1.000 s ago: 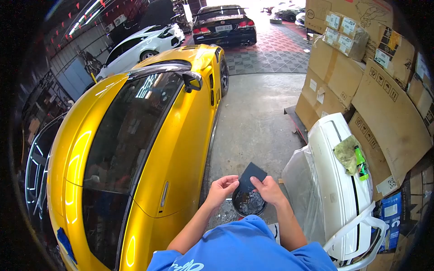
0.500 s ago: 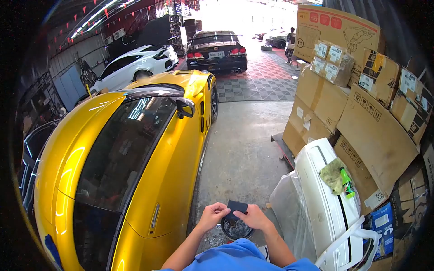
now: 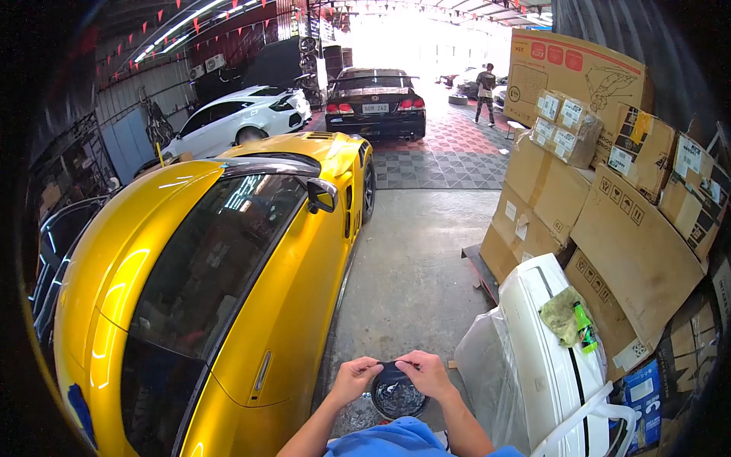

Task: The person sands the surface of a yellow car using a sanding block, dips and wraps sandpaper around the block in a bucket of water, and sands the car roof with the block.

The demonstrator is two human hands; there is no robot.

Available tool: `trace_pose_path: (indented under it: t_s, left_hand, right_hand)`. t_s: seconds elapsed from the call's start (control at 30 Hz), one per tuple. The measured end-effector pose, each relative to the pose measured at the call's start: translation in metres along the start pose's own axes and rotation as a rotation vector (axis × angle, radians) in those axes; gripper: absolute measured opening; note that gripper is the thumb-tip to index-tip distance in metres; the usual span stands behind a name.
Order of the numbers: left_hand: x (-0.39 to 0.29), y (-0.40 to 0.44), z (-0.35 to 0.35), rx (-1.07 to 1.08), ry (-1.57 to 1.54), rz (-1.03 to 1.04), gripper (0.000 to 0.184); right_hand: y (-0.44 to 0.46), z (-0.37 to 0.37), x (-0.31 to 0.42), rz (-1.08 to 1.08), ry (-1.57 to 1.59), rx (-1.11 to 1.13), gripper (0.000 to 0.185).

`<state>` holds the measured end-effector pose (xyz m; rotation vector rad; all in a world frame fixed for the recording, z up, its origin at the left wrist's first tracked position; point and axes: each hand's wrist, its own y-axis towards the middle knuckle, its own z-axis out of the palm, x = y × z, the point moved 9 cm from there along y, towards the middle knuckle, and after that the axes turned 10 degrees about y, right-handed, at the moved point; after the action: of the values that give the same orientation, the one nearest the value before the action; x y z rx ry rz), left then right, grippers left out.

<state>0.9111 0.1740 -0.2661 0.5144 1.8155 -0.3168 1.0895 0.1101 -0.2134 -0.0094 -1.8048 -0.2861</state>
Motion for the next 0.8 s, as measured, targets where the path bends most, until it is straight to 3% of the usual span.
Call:
trace_pose_path:
  t_s: [0.07, 0.3, 0.8]
  left_hand:
    - [0.005, -0.001, 0.004, 0.030, -0.012, -0.089, 0.022]
    - [-0.040, -0.006, -0.004, -0.063, 0.223, 0.175, 0.022]
    - [-0.036, -0.015, -0.010, -0.088, 0.176, 0.101, 0.019]
  right_hand:
    - [-0.001, -0.003, 0.001, -0.025, -0.032, -0.016, 0.015]
    - [-0.006, -0.007, 0.001, -0.080, -0.076, -0.022, 0.016]
    - [0.002, 0.003, 0.018, -0.189, -0.140, 0.010, 0.016]
